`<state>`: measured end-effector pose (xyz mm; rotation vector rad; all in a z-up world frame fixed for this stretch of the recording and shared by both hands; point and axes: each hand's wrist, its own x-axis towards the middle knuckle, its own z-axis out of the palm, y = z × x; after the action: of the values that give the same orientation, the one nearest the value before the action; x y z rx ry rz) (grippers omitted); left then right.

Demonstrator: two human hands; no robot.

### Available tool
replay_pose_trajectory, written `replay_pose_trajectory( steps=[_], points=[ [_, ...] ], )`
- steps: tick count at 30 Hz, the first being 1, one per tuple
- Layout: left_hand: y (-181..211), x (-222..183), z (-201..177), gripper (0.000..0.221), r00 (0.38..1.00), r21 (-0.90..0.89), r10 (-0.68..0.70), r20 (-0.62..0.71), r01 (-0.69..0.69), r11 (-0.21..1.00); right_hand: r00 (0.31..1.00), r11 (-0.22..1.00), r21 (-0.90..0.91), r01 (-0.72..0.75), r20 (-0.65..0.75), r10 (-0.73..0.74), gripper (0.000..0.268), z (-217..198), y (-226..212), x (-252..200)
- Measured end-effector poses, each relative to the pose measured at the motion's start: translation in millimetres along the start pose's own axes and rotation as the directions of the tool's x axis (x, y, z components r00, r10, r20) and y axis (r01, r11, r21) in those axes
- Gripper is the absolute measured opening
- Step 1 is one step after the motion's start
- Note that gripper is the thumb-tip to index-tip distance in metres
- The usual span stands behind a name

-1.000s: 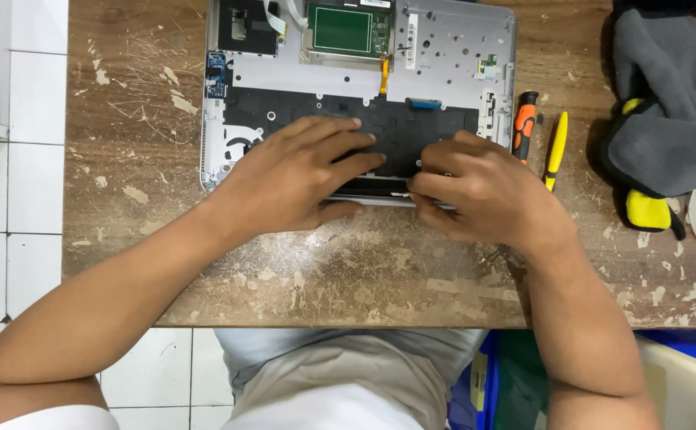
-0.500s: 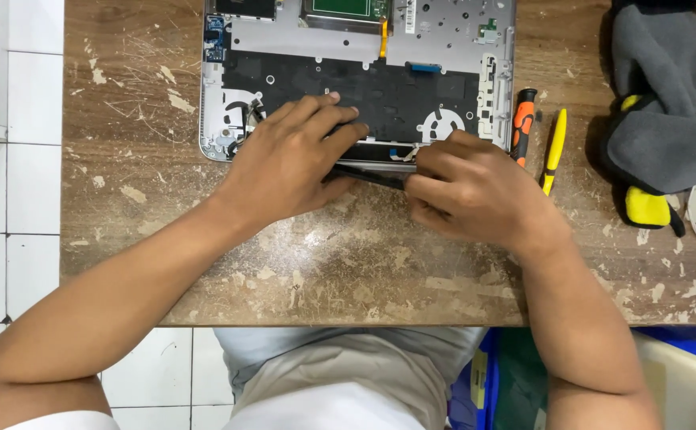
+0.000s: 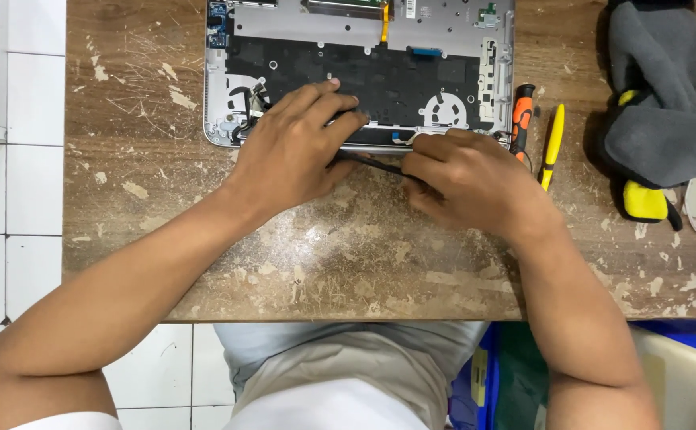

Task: The person works at a bench on a partially disassembled laptop. They use a screwdriver on the motherboard, lift and reposition the motherboard inside the chassis, then hold a black strip component and use pliers to work on it, repeatedly manipulating the strip and cable.

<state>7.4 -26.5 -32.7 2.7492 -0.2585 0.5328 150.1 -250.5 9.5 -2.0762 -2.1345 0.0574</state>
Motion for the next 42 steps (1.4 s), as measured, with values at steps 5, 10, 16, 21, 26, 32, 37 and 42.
replay_pose_trajectory(
  steps=[5,10,16,21,26,32,37,42],
  points=[
    [2.2,-0.3,-3.6,0.036,0.991,0.157,0.11,-0.08,-0.096,0.983,0.999,1.0,-0.002,-0.005,-0.041,0.004,0.007,-1.6,4.5,-4.5],
    [14.0,-5.5,-16.2,0.01,0.984,0.295,0.159,-0.075,-0.131,0.946,0.994,0.998,0.039,0.043,-0.105,-0.038,0.012,-8.1,13.5,-10.0],
    [28.6,-7.0,-24.0,0.02,0.998,0.019,0.058,-0.022,-0.057,0.998,0.974,0.984,0.084,0.158,-0.176,-0.142,0.015,-11.5,17.2,-9.6],
    [38.2,-4.0,-24.3,0.03,0.989,-0.147,-0.15,-0.012,0.147,0.978,0.96,0.979,0.041,0.201,-0.206,-0.189,0.018,-10.5,19.9,-10.0],
    [45.0,-3.6,-24.9,0.028,0.969,-0.139,-0.24,0.059,0.246,0.959,0.982,0.99,0.071,0.12,-0.157,-0.108,0.011,-7.3,27.4,-13.4],
    [41.6,-4.5,-23.6,0.027,0.947,-0.098,-0.289,0.137,0.303,0.948,0.993,0.982,0.187,0.031,-0.117,-0.009,0.021,-7.5,31.2,-10.8],
    [37.3,4.0,-34.9,0.022,0.893,-0.248,-0.364,0.265,0.428,0.869,0.982,0.99,0.143,-0.001,-0.189,0.029,0.016,-9.4,27.5,-11.9],
    [32.6,14.9,-48.7,0.012,0.742,-0.692,-0.191,0.642,0.669,0.274,0.962,0.99,0.139,0.031,-0.273,0.009,0.028,-7.8,25.6,-11.1]
  ],
)
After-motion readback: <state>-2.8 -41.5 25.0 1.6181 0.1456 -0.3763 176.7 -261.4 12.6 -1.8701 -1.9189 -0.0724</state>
